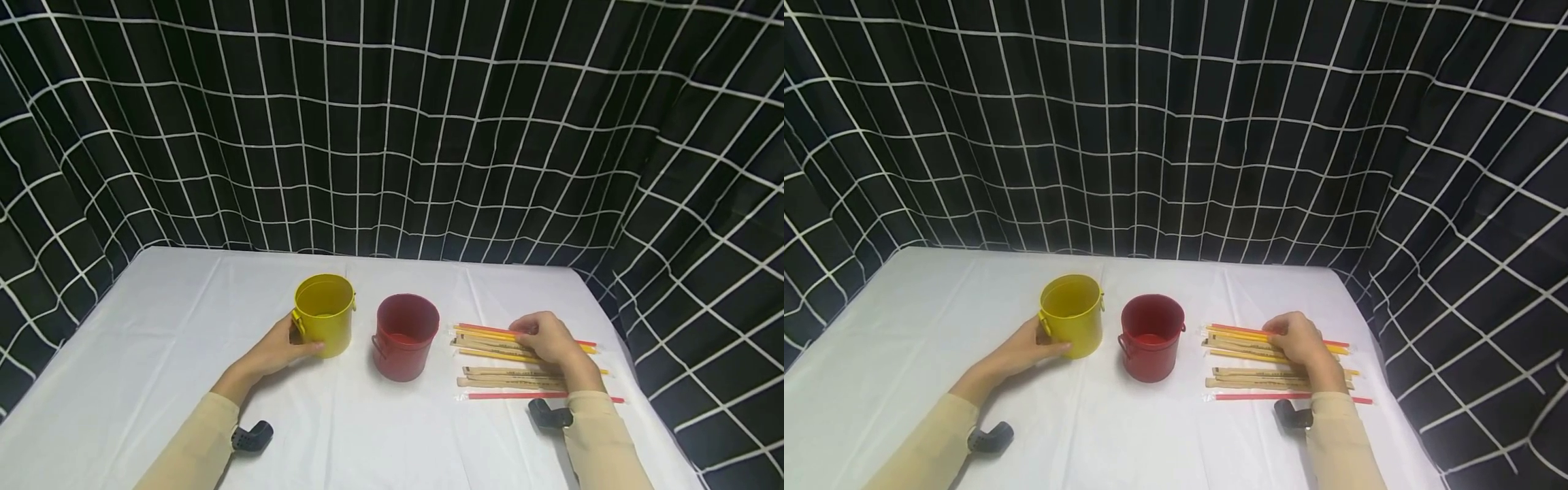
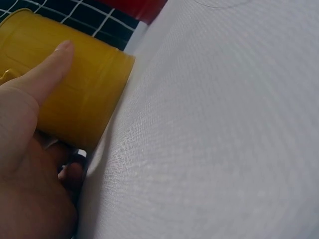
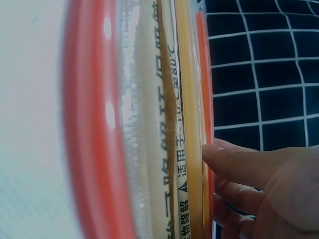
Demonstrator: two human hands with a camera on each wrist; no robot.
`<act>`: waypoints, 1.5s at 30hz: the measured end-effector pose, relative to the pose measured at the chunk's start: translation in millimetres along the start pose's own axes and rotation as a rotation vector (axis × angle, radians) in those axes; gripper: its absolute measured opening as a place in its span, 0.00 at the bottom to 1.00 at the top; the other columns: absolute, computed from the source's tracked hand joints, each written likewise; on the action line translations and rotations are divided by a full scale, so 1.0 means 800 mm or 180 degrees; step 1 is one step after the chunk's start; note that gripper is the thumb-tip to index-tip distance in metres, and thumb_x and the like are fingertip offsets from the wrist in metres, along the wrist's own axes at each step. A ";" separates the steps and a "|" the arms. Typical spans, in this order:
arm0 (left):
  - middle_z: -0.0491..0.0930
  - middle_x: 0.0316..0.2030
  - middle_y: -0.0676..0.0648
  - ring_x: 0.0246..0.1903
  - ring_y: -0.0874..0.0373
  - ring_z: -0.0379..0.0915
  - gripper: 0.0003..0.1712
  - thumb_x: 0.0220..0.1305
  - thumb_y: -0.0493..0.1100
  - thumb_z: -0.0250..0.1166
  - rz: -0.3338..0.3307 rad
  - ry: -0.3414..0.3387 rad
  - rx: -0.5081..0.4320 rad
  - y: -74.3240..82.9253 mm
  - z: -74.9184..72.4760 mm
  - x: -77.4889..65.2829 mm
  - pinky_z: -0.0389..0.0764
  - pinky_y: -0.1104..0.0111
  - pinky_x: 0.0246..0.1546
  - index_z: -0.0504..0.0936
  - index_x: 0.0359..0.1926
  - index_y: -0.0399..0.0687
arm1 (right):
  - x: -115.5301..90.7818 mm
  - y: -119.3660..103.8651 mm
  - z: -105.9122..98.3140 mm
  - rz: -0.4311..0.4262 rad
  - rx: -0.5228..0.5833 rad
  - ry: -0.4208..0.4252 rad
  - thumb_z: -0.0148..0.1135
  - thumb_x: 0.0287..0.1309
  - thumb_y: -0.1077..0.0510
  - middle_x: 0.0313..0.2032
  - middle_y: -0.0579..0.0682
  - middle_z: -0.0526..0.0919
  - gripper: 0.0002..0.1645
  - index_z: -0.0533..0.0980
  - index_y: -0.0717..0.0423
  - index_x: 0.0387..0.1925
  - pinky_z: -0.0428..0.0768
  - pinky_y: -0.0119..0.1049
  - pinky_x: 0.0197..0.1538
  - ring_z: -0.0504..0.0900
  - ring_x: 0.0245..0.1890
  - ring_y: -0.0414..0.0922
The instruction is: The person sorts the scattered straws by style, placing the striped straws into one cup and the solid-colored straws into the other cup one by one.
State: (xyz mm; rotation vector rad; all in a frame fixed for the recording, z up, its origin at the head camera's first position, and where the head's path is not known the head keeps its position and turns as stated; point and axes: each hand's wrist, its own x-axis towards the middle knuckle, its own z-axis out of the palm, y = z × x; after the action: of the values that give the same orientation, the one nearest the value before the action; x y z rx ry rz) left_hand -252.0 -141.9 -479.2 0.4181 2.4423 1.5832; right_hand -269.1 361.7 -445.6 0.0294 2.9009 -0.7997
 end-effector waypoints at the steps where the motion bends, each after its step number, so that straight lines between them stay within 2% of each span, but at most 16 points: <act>1: 0.66 0.73 0.37 0.75 0.38 0.58 0.49 0.61 0.50 0.73 0.0007 -0.0004 -0.0004 -0.001 0.000 0.000 0.52 0.41 0.78 0.59 0.76 0.43 | 0.000 0.001 0.000 0.0014 0.0032 -0.0018 0.63 0.65 0.62 0.46 0.62 0.87 0.15 0.82 0.64 0.51 0.79 0.56 0.56 0.83 0.45 0.53; 5: 0.66 0.72 0.37 0.75 0.38 0.58 0.48 0.61 0.49 0.73 0.0010 -0.0027 -0.0023 -0.003 0.001 0.001 0.52 0.41 0.78 0.59 0.76 0.43 | -0.001 0.002 0.000 0.0054 0.0092 -0.0052 0.61 0.66 0.64 0.45 0.62 0.87 0.14 0.83 0.65 0.51 0.80 0.54 0.55 0.82 0.44 0.51; 11: 0.66 0.73 0.37 0.75 0.38 0.58 0.49 0.61 0.50 0.73 -0.0024 -0.0032 0.0002 -0.001 -0.001 0.000 0.52 0.41 0.78 0.58 0.76 0.43 | -0.003 -0.003 -0.003 -0.0011 0.0007 0.0166 0.59 0.67 0.63 0.43 0.61 0.83 0.15 0.84 0.63 0.51 0.74 0.41 0.43 0.75 0.42 0.51; 14: 0.66 0.73 0.37 0.75 0.38 0.57 0.49 0.60 0.49 0.73 -0.0013 -0.0043 -0.0006 0.000 -0.001 0.001 0.51 0.41 0.79 0.58 0.76 0.42 | -0.008 -0.010 -0.009 -0.0100 0.0062 0.0342 0.58 0.68 0.62 0.46 0.63 0.82 0.15 0.83 0.62 0.51 0.74 0.45 0.45 0.75 0.45 0.55; 17: 0.65 0.73 0.37 0.75 0.38 0.56 0.49 0.60 0.49 0.73 0.0002 -0.0037 0.0011 0.000 0.000 0.002 0.50 0.41 0.79 0.58 0.76 0.42 | -0.014 -0.019 -0.015 -0.0318 0.0161 0.0624 0.58 0.68 0.63 0.51 0.67 0.82 0.14 0.83 0.63 0.51 0.77 0.54 0.50 0.76 0.51 0.61; 19: 0.65 0.73 0.37 0.75 0.38 0.56 0.49 0.60 0.49 0.73 -0.0017 -0.0024 0.0029 0.000 0.000 0.002 0.50 0.41 0.79 0.58 0.76 0.42 | -0.018 -0.028 -0.017 -0.0503 0.0223 0.0823 0.59 0.69 0.63 0.52 0.67 0.82 0.14 0.83 0.63 0.51 0.78 0.54 0.51 0.77 0.52 0.61; 22: 0.65 0.73 0.37 0.75 0.38 0.57 0.49 0.61 0.49 0.73 -0.0034 -0.0026 0.0040 0.000 0.000 0.000 0.51 0.41 0.79 0.58 0.76 0.43 | -0.022 -0.045 -0.022 -0.0795 0.0347 0.1131 0.60 0.68 0.64 0.48 0.66 0.84 0.13 0.83 0.63 0.49 0.79 0.42 0.48 0.78 0.48 0.55; 25: 0.66 0.73 0.37 0.75 0.37 0.58 0.48 0.61 0.49 0.73 -0.0033 -0.0035 0.0041 0.000 0.000 -0.001 0.52 0.41 0.78 0.59 0.76 0.43 | -0.025 -0.066 -0.030 -0.1080 0.0481 0.1407 0.61 0.67 0.66 0.45 0.64 0.86 0.12 0.84 0.64 0.48 0.76 0.25 0.45 0.77 0.44 0.39; 28: 0.67 0.72 0.37 0.73 0.37 0.61 0.48 0.61 0.48 0.73 -0.0035 -0.0042 0.0016 0.000 0.000 -0.001 0.55 0.42 0.78 0.59 0.75 0.43 | -0.028 -0.089 -0.042 -0.1288 0.0663 0.1643 0.62 0.65 0.67 0.43 0.63 0.86 0.11 0.84 0.65 0.47 0.72 0.16 0.42 0.74 0.40 0.26; 30: 0.67 0.72 0.37 0.72 0.37 0.62 0.48 0.61 0.47 0.73 -0.0018 -0.0043 0.0007 -0.001 0.001 -0.001 0.56 0.42 0.77 0.59 0.75 0.43 | -0.030 -0.104 -0.049 -0.1413 0.0832 0.1762 0.63 0.64 0.69 0.41 0.62 0.86 0.10 0.84 0.66 0.46 0.72 0.16 0.42 0.73 0.40 0.22; 31: 0.66 0.72 0.37 0.73 0.37 0.62 0.48 0.61 0.46 0.74 -0.0006 -0.0041 0.0003 -0.002 0.002 -0.001 0.56 0.42 0.78 0.59 0.75 0.43 | -0.031 -0.110 -0.051 -0.1465 0.0920 0.1810 0.64 0.63 0.69 0.40 0.58 0.86 0.10 0.84 0.66 0.45 0.73 0.16 0.42 0.73 0.40 0.21; 35: 0.64 0.74 0.37 0.75 0.37 0.57 0.49 0.59 0.44 0.74 0.0053 -0.0035 -0.0015 -0.004 0.003 -0.001 0.52 0.42 0.79 0.58 0.76 0.43 | -0.034 -0.132 -0.056 -0.1691 0.1281 0.1871 0.63 0.62 0.71 0.40 0.35 0.85 0.10 0.83 0.68 0.45 0.75 0.16 0.47 0.78 0.43 0.23; 37: 0.63 0.75 0.37 0.76 0.37 0.54 0.50 0.59 0.44 0.75 0.0067 -0.0030 -0.0014 -0.003 0.003 -0.001 0.50 0.42 0.79 0.57 0.76 0.43 | -0.036 -0.143 -0.057 -0.1784 0.1531 0.1841 0.63 0.63 0.72 0.41 0.30 0.84 0.10 0.82 0.69 0.46 0.76 0.16 0.50 0.80 0.45 0.25; 39: 0.61 0.75 0.38 0.77 0.36 0.53 0.52 0.58 0.43 0.75 0.0071 -0.0026 0.0000 -0.003 0.003 -0.001 0.49 0.42 0.79 0.56 0.77 0.44 | -0.040 -0.155 -0.058 -0.1842 0.1874 0.1796 0.62 0.63 0.73 0.41 0.31 0.85 0.11 0.80 0.73 0.46 0.78 0.17 0.53 0.82 0.46 0.28; 41: 0.60 0.76 0.38 0.77 0.36 0.52 0.53 0.58 0.43 0.75 0.0071 -0.0015 0.0027 -0.002 0.003 -0.001 0.48 0.42 0.79 0.54 0.78 0.44 | -0.043 -0.168 -0.060 -0.1889 0.2273 0.1761 0.62 0.62 0.74 0.41 0.37 0.87 0.11 0.79 0.76 0.47 0.81 0.19 0.53 0.85 0.46 0.33; 45: 0.58 0.77 0.38 0.78 0.37 0.49 0.54 0.57 0.41 0.75 0.0054 -0.0005 0.0063 0.001 0.002 -0.001 0.46 0.42 0.80 0.53 0.78 0.43 | -0.045 -0.192 -0.063 -0.1927 0.2975 0.1708 0.62 0.62 0.73 0.41 0.43 0.88 0.12 0.79 0.73 0.47 0.83 0.24 0.49 0.86 0.44 0.38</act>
State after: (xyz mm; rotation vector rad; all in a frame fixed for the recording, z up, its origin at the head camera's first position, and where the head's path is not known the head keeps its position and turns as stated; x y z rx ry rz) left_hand -250.3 -140.6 -478.9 0.4444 2.4616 1.5658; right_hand -247.8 256.4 -319.7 -0.6472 2.6267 -2.4997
